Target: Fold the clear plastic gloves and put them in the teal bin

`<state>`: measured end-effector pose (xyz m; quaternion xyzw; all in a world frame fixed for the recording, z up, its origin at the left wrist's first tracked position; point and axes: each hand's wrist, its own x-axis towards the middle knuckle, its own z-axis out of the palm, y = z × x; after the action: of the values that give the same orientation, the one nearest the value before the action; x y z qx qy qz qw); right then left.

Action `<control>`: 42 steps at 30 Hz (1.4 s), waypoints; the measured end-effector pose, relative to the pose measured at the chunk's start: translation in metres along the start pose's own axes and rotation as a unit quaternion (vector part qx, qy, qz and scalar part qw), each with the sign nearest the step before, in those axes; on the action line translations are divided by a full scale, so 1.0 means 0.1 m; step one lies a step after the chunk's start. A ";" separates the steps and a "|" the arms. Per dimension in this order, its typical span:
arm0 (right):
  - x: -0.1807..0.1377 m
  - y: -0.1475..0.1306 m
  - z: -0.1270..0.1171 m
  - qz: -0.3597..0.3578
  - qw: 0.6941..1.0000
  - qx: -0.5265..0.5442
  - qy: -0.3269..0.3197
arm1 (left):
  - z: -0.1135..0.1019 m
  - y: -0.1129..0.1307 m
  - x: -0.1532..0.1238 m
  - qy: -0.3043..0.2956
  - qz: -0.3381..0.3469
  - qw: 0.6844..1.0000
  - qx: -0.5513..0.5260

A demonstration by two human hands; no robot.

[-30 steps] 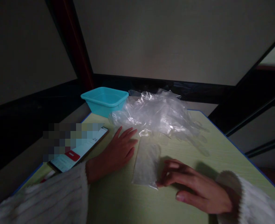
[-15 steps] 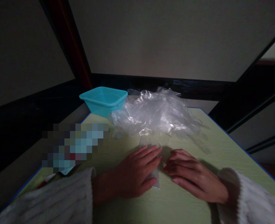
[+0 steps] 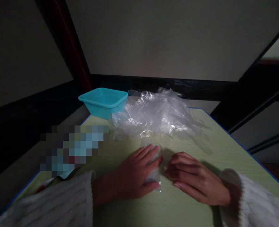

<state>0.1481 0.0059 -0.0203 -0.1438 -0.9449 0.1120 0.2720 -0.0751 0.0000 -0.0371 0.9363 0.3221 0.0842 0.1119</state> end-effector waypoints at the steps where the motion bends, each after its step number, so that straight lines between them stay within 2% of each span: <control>1: 0.01 -0.01 0.00 -0.005 1.000 0.001 0.001 | 0.00 0.00 0.00 -0.001 -0.003 1.000 0.002; 6: 0.02 -0.04 0.02 -0.028 0.999 0.013 -0.037 | 0.01 0.00 0.00 0.005 -0.010 1.000 0.008; 10: 0.00 -0.05 0.07 -0.016 0.995 0.026 -0.093 | 0.01 0.00 0.01 0.002 -0.024 1.000 0.017; 13: -0.01 -0.02 0.08 -0.003 0.994 0.022 -0.110 | 0.02 0.01 0.01 0.010 -0.028 0.999 0.018; 23: -0.02 0.19 0.00 0.151 0.981 -0.073 -0.092 | 0.06 0.00 0.00 0.028 -0.030 0.999 0.013; 27: -0.02 0.24 0.02 0.182 0.975 -0.098 -0.079 | 0.06 -0.01 0.00 0.020 -0.035 0.999 0.009; 32: -0.01 0.23 0.01 0.147 0.983 -0.105 -0.039 | 0.06 -0.04 -0.02 0.036 -0.039 0.998 -0.039; 37: 0.01 0.14 0.02 0.049 0.995 -0.081 0.008 | 0.00 -0.10 -0.05 0.108 -0.062 0.983 -0.135; 39: 0.04 0.09 0.05 0.005 0.998 -0.068 -0.004 | -0.04 -0.12 -0.06 0.135 -0.072 0.975 -0.162; 42: 0.11 0.00 0.09 -0.044 0.995 -0.075 -0.056 | -0.10 -0.14 -0.07 0.159 -0.085 0.966 -0.184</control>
<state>0.1345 0.0086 -0.0224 -0.1160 -0.9697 0.0369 0.2120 -0.0912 0.0074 -0.0314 0.8432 0.3932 0.2799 0.2368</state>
